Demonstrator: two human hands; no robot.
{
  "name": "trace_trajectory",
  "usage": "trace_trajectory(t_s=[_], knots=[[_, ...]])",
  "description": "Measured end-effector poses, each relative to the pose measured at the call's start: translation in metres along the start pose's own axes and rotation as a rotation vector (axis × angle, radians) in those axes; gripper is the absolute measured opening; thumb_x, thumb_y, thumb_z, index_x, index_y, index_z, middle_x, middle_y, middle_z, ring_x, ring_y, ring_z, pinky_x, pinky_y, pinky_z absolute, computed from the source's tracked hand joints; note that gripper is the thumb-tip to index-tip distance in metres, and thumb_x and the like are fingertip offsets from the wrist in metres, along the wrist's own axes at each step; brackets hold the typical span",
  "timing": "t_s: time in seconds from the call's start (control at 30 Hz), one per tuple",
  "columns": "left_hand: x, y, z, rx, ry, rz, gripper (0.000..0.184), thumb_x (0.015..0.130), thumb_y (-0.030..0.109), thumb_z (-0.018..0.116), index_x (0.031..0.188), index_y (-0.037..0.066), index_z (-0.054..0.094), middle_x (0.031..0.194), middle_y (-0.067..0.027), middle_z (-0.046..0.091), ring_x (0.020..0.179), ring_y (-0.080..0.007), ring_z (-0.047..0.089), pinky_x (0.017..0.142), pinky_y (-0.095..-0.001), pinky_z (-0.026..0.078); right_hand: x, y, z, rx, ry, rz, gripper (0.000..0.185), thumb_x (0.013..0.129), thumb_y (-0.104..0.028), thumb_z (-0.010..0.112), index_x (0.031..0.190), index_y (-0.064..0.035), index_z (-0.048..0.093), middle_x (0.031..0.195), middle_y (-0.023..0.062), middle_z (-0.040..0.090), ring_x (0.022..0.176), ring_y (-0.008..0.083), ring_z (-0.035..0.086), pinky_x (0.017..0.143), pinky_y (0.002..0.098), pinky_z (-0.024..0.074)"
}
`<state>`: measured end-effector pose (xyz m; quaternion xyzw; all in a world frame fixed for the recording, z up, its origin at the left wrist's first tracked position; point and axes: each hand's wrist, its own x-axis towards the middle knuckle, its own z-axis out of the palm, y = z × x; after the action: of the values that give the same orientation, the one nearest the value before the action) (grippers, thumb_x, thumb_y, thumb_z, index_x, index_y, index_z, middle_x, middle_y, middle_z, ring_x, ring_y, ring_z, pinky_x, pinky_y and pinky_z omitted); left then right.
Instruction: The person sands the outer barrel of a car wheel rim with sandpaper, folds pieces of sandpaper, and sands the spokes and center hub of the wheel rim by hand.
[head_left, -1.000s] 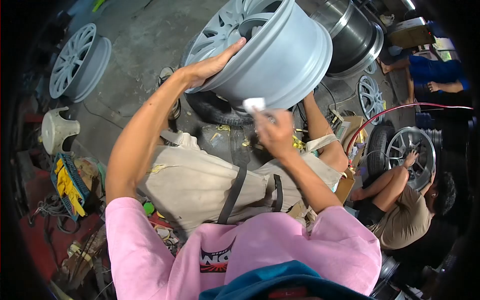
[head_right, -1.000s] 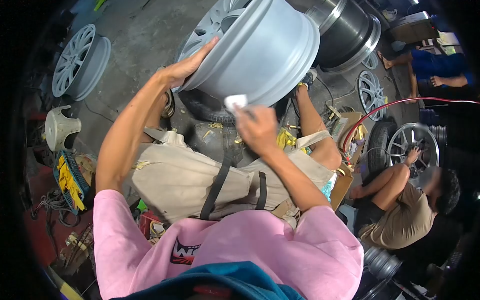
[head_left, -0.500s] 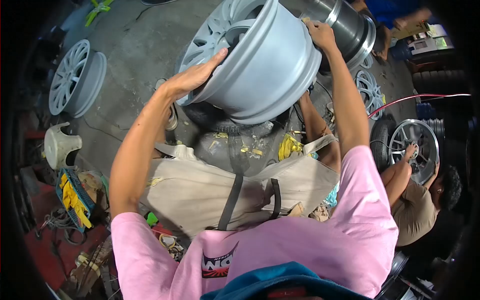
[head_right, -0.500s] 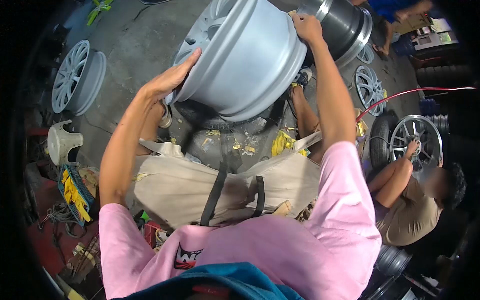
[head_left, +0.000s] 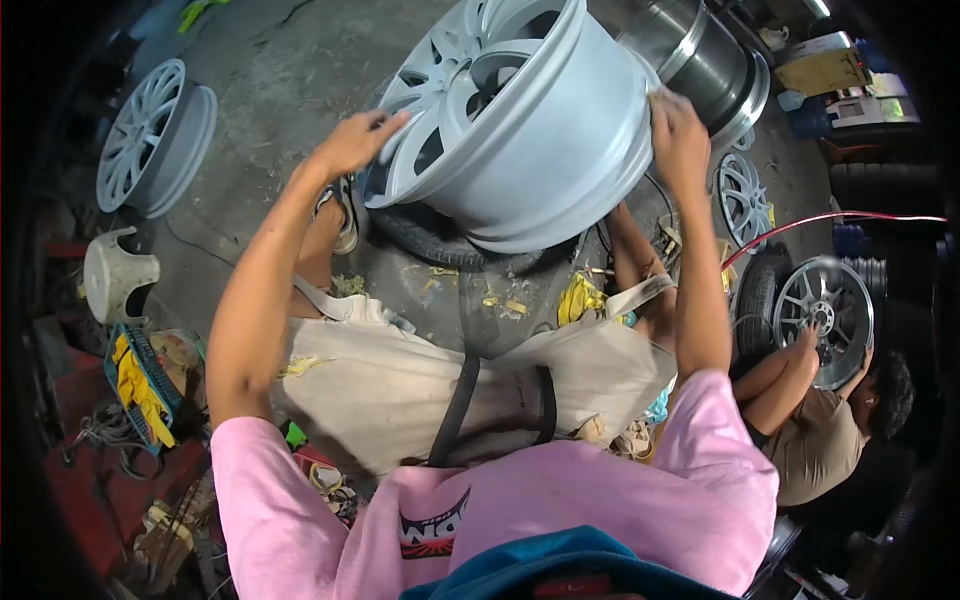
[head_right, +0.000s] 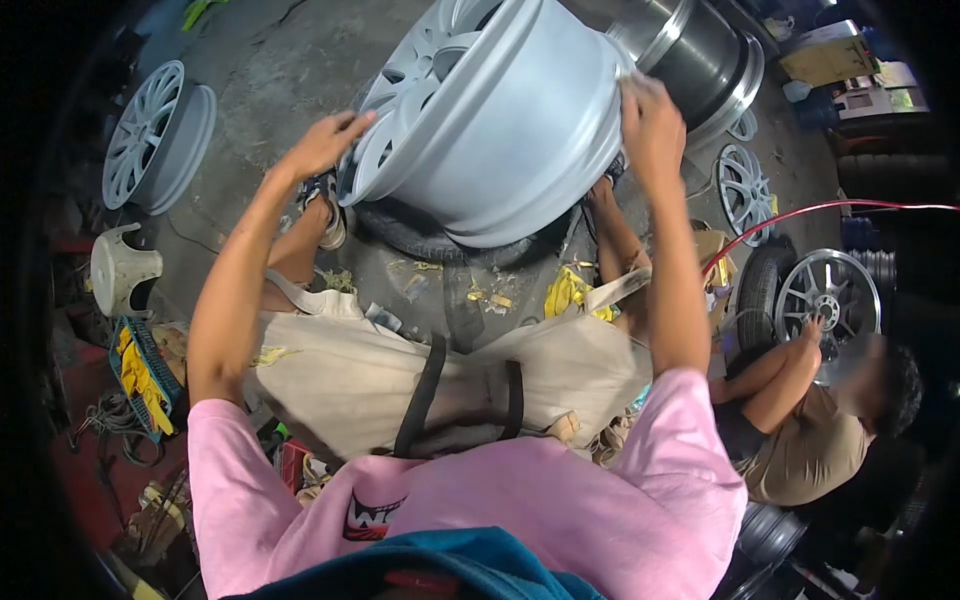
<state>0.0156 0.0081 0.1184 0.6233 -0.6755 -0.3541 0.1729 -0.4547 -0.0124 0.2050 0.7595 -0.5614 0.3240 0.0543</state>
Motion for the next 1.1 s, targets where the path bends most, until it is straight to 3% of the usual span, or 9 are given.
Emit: trace_trajectory(t_s=[0.03,0.13,0.27,0.4,0.53,0.6,0.67,0.83,1.1], knots=[[-0.003,0.004,0.005,-0.007,-0.075,-0.079,0.079,0.103,0.069,0.050,0.134,-0.003,0.065,0.122,-0.0236,0.071,0.118,-0.0357,0.066,0.103,-0.0442,0.049,0.036,0.029,0.017,-0.012,-0.097,0.028,0.035,0.103,-0.032,0.061,0.119,-0.0064,0.078,0.121,0.0183,0.074,0.109,0.0391,0.072,0.094,0.0446,0.0560],[-0.001,0.002,0.010,0.067,-0.138,-0.172,0.080,0.103,0.068,0.051,0.138,-0.003,0.062,0.131,-0.0263,0.069,0.126,-0.0395,0.064,0.107,-0.0454,0.048,0.141,0.130,0.089,-0.002,-0.458,0.135,0.045,0.099,-0.044,0.063,0.116,-0.0051,0.078,0.109,0.0231,0.076,0.108,0.0428,0.071,0.094,0.0460,0.0553],[0.021,-0.049,0.031,0.185,-0.199,0.008,0.068,0.100,0.056,0.059,0.130,-0.005,0.066,0.123,-0.0329,0.070,0.121,-0.0454,0.067,0.104,-0.0490,0.050,0.151,0.106,0.100,0.070,-0.493,0.290,0.038,0.104,-0.034,0.060,0.112,-0.0013,0.077,0.108,0.0231,0.076,0.102,0.0426,0.072,0.088,0.0425,0.0555],[0.026,-0.051,0.037,0.241,-0.194,-0.048,0.056,0.093,0.041,0.069,0.121,-0.008,0.070,0.120,-0.0355,0.070,0.119,-0.0464,0.068,0.100,-0.0509,0.053,0.042,0.023,0.010,0.022,-0.119,0.038,0.035,0.103,-0.033,0.060,0.114,-0.0048,0.078,0.113,0.0213,0.075,0.106,0.0416,0.072,0.091,0.0453,0.0562],[0.027,-0.044,0.041,0.377,-0.126,-0.032,0.045,0.089,0.030,0.071,0.115,-0.007,0.072,0.115,-0.0341,0.071,0.113,-0.0483,0.069,0.096,-0.0521,0.055,-0.111,-0.067,-0.012,-0.067,0.161,0.034,0.026,0.103,-0.012,0.063,0.124,-0.0061,0.076,0.132,0.0215,0.067,0.114,0.0369,0.070,0.098,0.0442,0.0551],[0.019,-0.035,0.043,0.399,-0.115,-0.042,0.037,0.089,0.024,0.069,0.112,-0.005,0.072,0.114,-0.0327,0.071,0.112,-0.0489,0.068,0.095,-0.0537,0.055,-0.164,-0.086,0.002,0.161,0.149,0.229,0.026,0.106,-0.012,0.061,0.125,0.0017,0.073,0.129,0.0205,0.068,0.107,0.0322,0.073,0.093,0.0438,0.0578],[0.019,-0.039,0.045,0.423,0.000,-0.003,0.034,0.089,0.019,0.068,0.115,-0.003,0.069,0.112,-0.0317,0.072,0.111,-0.0485,0.069,0.095,-0.0549,0.055,-0.195,-0.103,0.021,0.867,0.128,0.799,0.034,0.111,-0.019,0.056,0.126,0.0087,0.068,0.124,0.0154,0.068,0.101,0.0258,0.073,0.085,0.0402,0.0602],[0.009,-0.028,0.047,0.444,0.053,0.019,0.035,0.089,0.015,0.069,0.120,-0.001,0.064,0.111,-0.0312,0.072,0.108,-0.0486,0.070,0.094,-0.0563,0.056,-0.183,-0.147,0.046,1.080,0.380,0.971,0.046,0.114,-0.035,0.050,0.118,0.0073,0.069,0.104,0.0065,0.067,0.092,0.0142,0.066,0.081,0.0323,0.0573],[-0.004,-0.003,0.037,0.430,0.015,-0.001,0.039,0.091,0.024,0.071,0.117,-0.004,0.066,0.112,-0.0329,0.072,0.111,-0.0481,0.069,0.096,-0.0532,0.056,-0.148,-0.090,0.032,0.745,0.185,0.780,0.046,0.113,-0.035,0.053,0.103,0.0063,0.071,0.080,-0.0019,0.061,0.074,0.0084,0.052,0.067,0.0289,0.0461]])
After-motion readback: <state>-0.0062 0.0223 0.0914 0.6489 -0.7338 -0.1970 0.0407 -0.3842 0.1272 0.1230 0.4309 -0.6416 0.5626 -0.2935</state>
